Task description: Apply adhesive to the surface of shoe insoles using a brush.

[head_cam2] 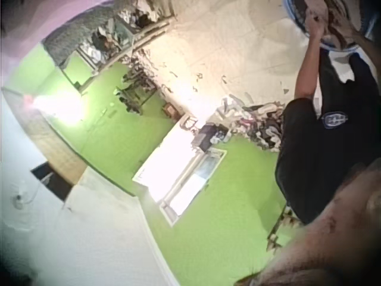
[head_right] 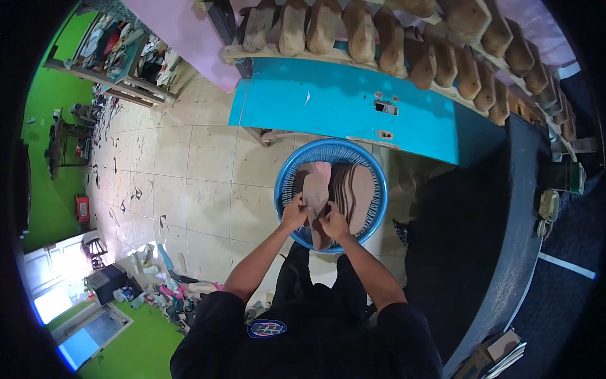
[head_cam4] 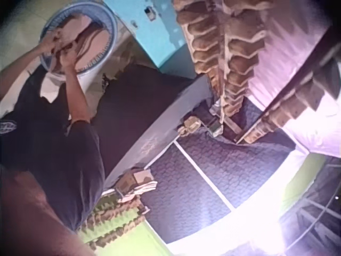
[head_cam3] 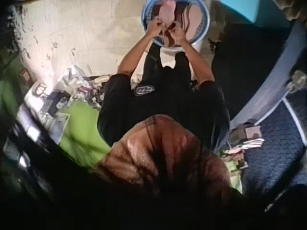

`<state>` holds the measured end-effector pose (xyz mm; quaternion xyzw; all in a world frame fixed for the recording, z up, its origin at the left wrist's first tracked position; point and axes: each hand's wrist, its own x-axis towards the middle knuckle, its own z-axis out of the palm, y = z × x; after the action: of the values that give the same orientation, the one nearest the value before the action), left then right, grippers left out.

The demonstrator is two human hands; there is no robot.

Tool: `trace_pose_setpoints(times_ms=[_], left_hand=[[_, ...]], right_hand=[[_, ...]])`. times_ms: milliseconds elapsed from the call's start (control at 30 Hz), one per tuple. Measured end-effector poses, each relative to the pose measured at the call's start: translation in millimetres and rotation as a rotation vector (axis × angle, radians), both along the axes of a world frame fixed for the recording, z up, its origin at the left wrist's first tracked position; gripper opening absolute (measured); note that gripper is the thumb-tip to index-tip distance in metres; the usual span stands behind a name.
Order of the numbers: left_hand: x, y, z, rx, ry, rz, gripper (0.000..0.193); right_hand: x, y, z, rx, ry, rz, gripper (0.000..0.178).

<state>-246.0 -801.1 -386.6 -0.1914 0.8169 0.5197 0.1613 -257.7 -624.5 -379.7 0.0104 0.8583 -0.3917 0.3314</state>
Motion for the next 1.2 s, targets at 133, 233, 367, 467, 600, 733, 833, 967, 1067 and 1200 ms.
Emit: trace_pose_setpoints(times_ms=[133,233,367,467,600,733,833,967,1067,1200], left_hand=[[-18,-35,-36,0.091,0.005,-0.027,0.059],[-22,-45,-61,0.11,-0.034,0.022,0.062],[-25,-38,-67,0.087,-0.03,0.038,0.062],[-20,-37,-68,0.056,0.005,0.053,0.063],[-14,-27,-58,-0.121,0.102,-0.022,0.067],[-10,-27,-49,-0.143,0.138,-0.105,0.061],[-11,-21,-47,-0.137,0.113,-0.119,0.058],[-13,-30,-56,-0.069,0.164,-0.132,0.057],[-11,-32,-57,-0.096,0.108,-0.184,0.058],[-7,-20,-49,-0.38,0.147,-0.384,0.06]], right_hand=[[-17,-34,-25,0.056,0.013,-0.032,0.07],[-24,-51,-38,0.062,-0.036,-0.064,0.068],[-19,-56,-56,0.061,0.034,-0.107,0.065],[-13,-66,-66,0.049,0.071,-0.135,0.064],[-7,-65,-82,0.084,0.197,-0.166,0.063],[-11,-71,-70,-0.052,0.071,-0.252,0.062],[-9,-63,-73,-0.06,0.16,-0.248,0.063],[-10,-65,-77,-0.084,0.181,-0.264,0.064],[-7,-70,-76,-0.064,0.172,-0.261,0.065],[1,-59,-81,-0.022,0.29,-0.244,0.065]])
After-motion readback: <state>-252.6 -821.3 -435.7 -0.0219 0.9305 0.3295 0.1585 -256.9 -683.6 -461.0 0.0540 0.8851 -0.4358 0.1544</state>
